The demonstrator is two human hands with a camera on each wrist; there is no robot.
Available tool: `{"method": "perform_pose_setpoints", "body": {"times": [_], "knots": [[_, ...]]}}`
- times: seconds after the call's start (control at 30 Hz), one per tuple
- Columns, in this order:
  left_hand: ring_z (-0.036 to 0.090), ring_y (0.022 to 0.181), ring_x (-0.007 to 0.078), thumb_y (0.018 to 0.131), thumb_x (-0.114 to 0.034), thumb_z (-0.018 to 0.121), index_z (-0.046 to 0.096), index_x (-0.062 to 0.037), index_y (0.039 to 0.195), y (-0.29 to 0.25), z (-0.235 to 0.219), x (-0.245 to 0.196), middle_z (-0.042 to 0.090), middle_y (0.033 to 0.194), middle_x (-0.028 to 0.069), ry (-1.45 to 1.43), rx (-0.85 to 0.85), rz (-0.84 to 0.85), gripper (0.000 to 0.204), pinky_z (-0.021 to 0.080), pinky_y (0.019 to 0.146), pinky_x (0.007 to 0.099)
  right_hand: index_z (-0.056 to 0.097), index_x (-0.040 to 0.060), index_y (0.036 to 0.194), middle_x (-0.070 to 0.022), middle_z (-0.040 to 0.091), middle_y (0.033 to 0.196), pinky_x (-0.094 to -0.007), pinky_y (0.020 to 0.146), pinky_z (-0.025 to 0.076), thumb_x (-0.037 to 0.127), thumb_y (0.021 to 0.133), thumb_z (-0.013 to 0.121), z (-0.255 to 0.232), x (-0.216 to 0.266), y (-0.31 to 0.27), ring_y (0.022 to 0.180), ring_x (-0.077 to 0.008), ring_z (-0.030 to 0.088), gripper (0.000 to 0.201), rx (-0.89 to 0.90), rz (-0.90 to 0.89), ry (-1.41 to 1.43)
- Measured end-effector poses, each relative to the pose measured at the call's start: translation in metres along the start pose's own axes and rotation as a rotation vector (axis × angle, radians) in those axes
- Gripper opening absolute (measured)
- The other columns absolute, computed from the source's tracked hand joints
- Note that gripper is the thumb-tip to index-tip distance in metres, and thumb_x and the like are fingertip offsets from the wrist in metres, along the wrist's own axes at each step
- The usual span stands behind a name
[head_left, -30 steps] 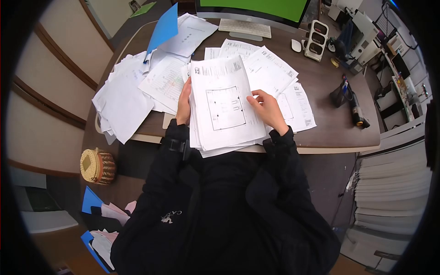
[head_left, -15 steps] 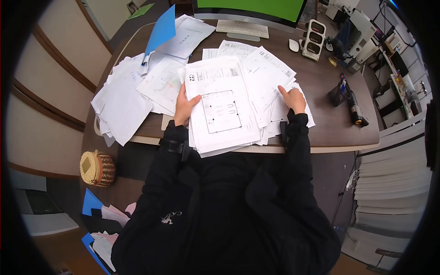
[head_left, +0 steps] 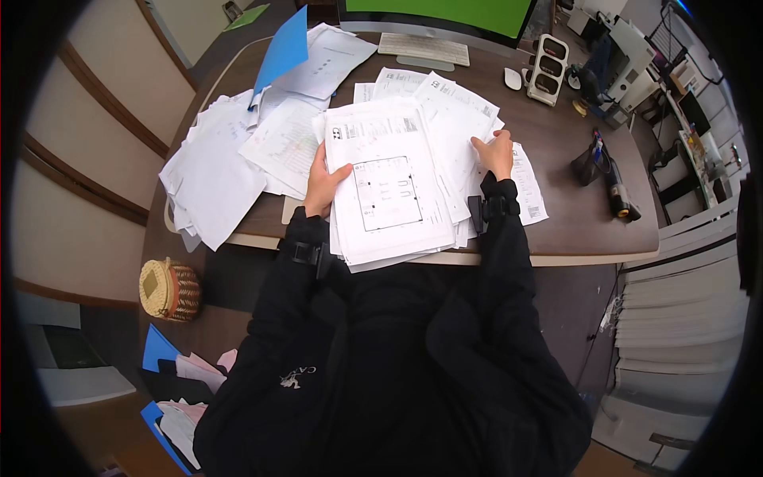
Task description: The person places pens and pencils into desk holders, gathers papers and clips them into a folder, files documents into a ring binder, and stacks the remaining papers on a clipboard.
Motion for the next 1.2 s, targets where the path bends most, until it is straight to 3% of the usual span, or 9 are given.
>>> {"method": "perform_pose_setpoints", "body": {"times": [0.13,0.23,0.37,0.53,0.73,0.8,0.83,0.97,1.2], "knots": [[0.055,0.113,0.0230,0.079,0.007,0.061,0.028,0.0025,0.142,0.001,-0.002,0.001,0.051,0.128,0.0175,0.023,0.009,0.043,0.071,0.048,0.092,0.0313,0.049,-0.0060,0.115,-0.0200,0.066,0.105,-0.0388,0.087,0.046,0.039,0.067,0.081,0.006,0.009,0.008,0.102,-0.0344,0.062,0.074,0.030,0.060,0.031],[0.055,0.113,0.0230,0.079,0.007,0.061,0.028,0.0024,0.142,-0.001,0.000,-0.002,0.051,0.128,0.0174,0.022,0.006,0.024,0.071,0.048,0.092,0.0313,0.052,-0.0024,0.112,-0.0201,0.068,0.101,-0.0516,0.090,0.039,0.036,0.063,0.081,0.023,0.005,0.018,0.102,-0.0333,0.063,0.068,0.140,0.113,-0.104],[0.055,0.113,0.0231,0.080,0.006,0.061,0.028,0.0021,0.142,-0.003,0.003,-0.006,0.050,0.128,0.0173,0.025,-0.011,0.022,0.071,0.048,0.092,0.0315,0.060,-0.0009,0.102,-0.0189,0.068,0.099,-0.0461,0.086,0.043,0.033,0.068,0.078,0.036,-0.005,0.025,0.098,-0.0341,0.064,0.052,0.248,0.042,-0.006],[0.055,0.113,0.0239,0.081,0.006,0.060,0.028,0.0017,0.142,-0.002,0.000,-0.002,0.049,0.129,0.0175,0.022,0.000,0.032,0.069,0.049,0.092,0.0324,0.058,-0.0054,0.099,-0.0162,0.066,0.083,-0.0338,0.065,0.047,0.017,0.082,0.067,-0.015,-0.021,0.023,0.075,-0.0276,0.064,0.030,-0.519,-0.153,0.383],[0.055,0.114,0.0241,0.080,0.006,0.059,0.027,0.0018,0.142,-0.002,0.002,-0.004,0.049,0.130,0.0177,0.001,-0.001,0.008,0.070,0.048,0.093,0.0324,0.056,-0.0054,0.096,-0.0021,0.055,0.066,-0.0291,0.053,0.040,0.012,0.092,0.062,-0.084,-0.065,0.047,0.058,-0.0099,0.047,0.019,-0.537,-0.040,0.805],[0.055,0.114,0.0242,0.080,0.007,0.059,0.027,0.0020,0.142,0.001,0.000,-0.003,0.049,0.130,0.0175,0.003,0.002,0.020,0.070,0.047,0.093,0.0324,0.055,-0.0052,0.100,-0.0044,0.061,0.076,-0.0285,0.060,0.046,0.009,0.094,0.058,-0.106,-0.062,0.045,0.066,-0.0126,0.055,0.015,-0.525,-0.065,1.121],[0.055,0.114,0.0243,0.080,0.007,0.059,0.027,0.0023,0.142,0.000,0.000,-0.001,0.050,0.130,0.0174,0.005,0.008,0.023,0.070,0.047,0.094,0.0324,0.054,-0.0058,0.110,-0.0098,0.064,0.096,-0.0308,0.076,0.050,0.008,0.096,0.054,-0.116,-0.060,0.043,0.084,-0.0173,0.061,0.020,-0.456,-0.052,1.223],[0.053,0.117,0.0247,0.078,0.008,0.059,0.025,-0.0002,0.144,-0.002,0.004,-0.008,0.045,0.135,0.0180,0.012,-0.006,-0.003,0.074,0.046,0.095,0.0326,0.046,-0.0027,0.127,-0.0130,0.057,0.122,-0.0366,0.094,0.049,0.014,0.099,0.049,-0.126,-0.075,0.044,0.107,-0.0255,0.058,0.033,-0.197,0.077,1.513],[0.044,0.127,0.0247,0.076,0.013,0.056,0.021,-0.0150,0.150,-0.010,0.016,-0.027,0.033,0.145,0.0178,-0.012,0.008,0.124,0.086,0.043,0.100,0.0333,0.050,-0.0033,0.124,-0.0126,0.059,0.120,-0.0353,0.093,0.048,0.012,0.099,0.050,-0.118,-0.085,0.048,0.108,-0.0240,0.057,0.030,-0.065,0.080,1.584]]}}
Point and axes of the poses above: each hand's wrist, its own y-axis towards the middle knuckle, its own z-axis out of the palm, x = y × z, the point moved 5 cm from there along y, towards the middle knuckle
